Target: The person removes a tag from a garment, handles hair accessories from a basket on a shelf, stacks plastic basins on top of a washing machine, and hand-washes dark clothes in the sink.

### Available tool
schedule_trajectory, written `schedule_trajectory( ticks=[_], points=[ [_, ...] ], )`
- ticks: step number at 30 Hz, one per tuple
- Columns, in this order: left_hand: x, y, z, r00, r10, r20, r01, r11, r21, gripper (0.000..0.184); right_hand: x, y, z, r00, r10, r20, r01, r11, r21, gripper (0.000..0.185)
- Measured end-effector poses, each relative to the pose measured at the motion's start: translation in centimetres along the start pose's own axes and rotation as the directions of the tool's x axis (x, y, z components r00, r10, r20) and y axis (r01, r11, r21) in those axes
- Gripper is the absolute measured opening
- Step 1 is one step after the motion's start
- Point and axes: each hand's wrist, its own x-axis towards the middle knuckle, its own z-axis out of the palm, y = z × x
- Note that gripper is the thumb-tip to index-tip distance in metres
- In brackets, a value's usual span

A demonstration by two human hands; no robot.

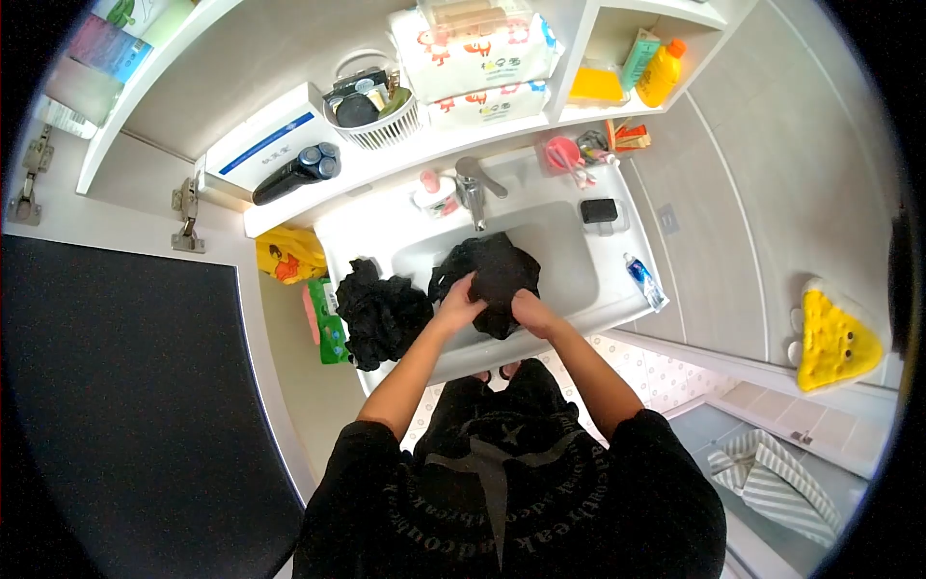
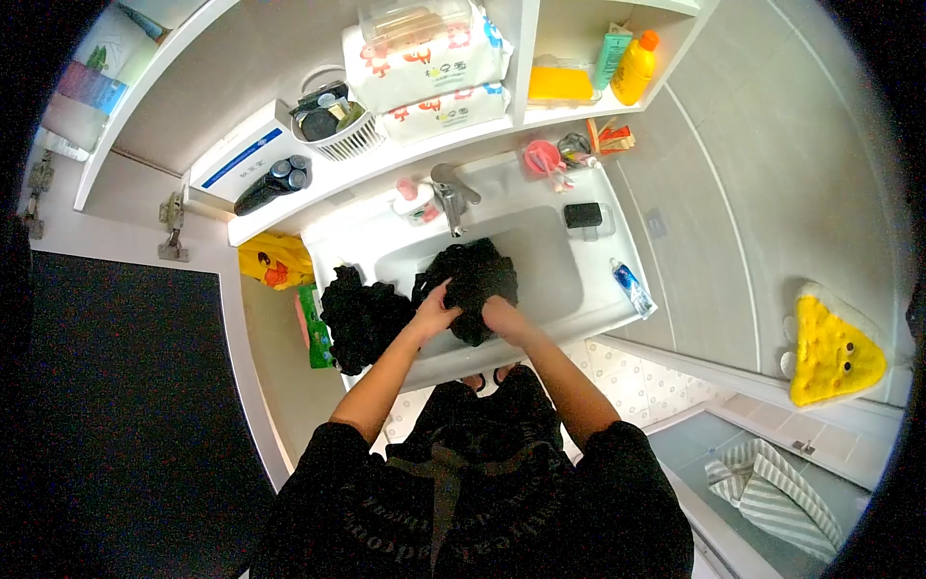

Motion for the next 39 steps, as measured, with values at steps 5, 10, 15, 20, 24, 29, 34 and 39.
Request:
schedule_trajectory(
  ticks=[5,10,15,20,24,29,34,39],
  points=[
    [-0.5,-1.2,-0.2,0.969,-0.191,0.154,0.187,0.981,0.044,0.031,-0.6,-0.6,-1.1,0.997,0.016,-0.075,-0.049,0.889,-0.455,0.033],
    [-0.7,1.4,-1.4,0.961,0.020,0.274,-0.160,0.853,0.496,0.015,-0.5,0.8,-2.2,0.975,-0.222,-0.024,0.132,0.659,-0.741,0.026],
    [-0.8,1.0,-1.5,0.938,0.224,0.264,-0.336,0.775,0.536,0.011,-2.4,-1.9,-0.8,0.954,-0.292,-0.069,0.142,0.641,-0.754,0.020],
    [-0.7,2.0,-2.4,0.996,-0.052,-0.078,0.082,0.888,0.453,0.020,-2.8,-1.2,-2.7,0.954,-0.297,-0.049,0.128,0.547,-0.827,0.018],
    [-0.2,0.9,-2.7,0.965,-0.056,-0.256,0.174,0.868,0.466,0.026,-4.6,-1.9,-4.9,0.881,-0.472,0.036,0.297,0.493,-0.817,0.018],
    [-0.5,2.5,-1.9,0.899,0.276,-0.341,0.176,0.484,0.857,0.047,-8.9,-7.5,-5.0,0.838,-0.493,-0.236,0.328,0.799,-0.504,0.014],
    [-1.4,7.7,-2.2,0.966,0.250,-0.069,-0.179,0.835,0.521,0.057,-7.1,-6.9,-4.5,0.905,-0.395,-0.158,0.332,0.888,-0.318,0.026],
    [-2.9,9.9,-3.3,1.000,0.002,0.008,-0.005,0.922,0.386,0.022,-3.8,-6.4,1.2,0.926,-0.373,-0.061,0.376,0.926,0.041,0.029]
  ],
)
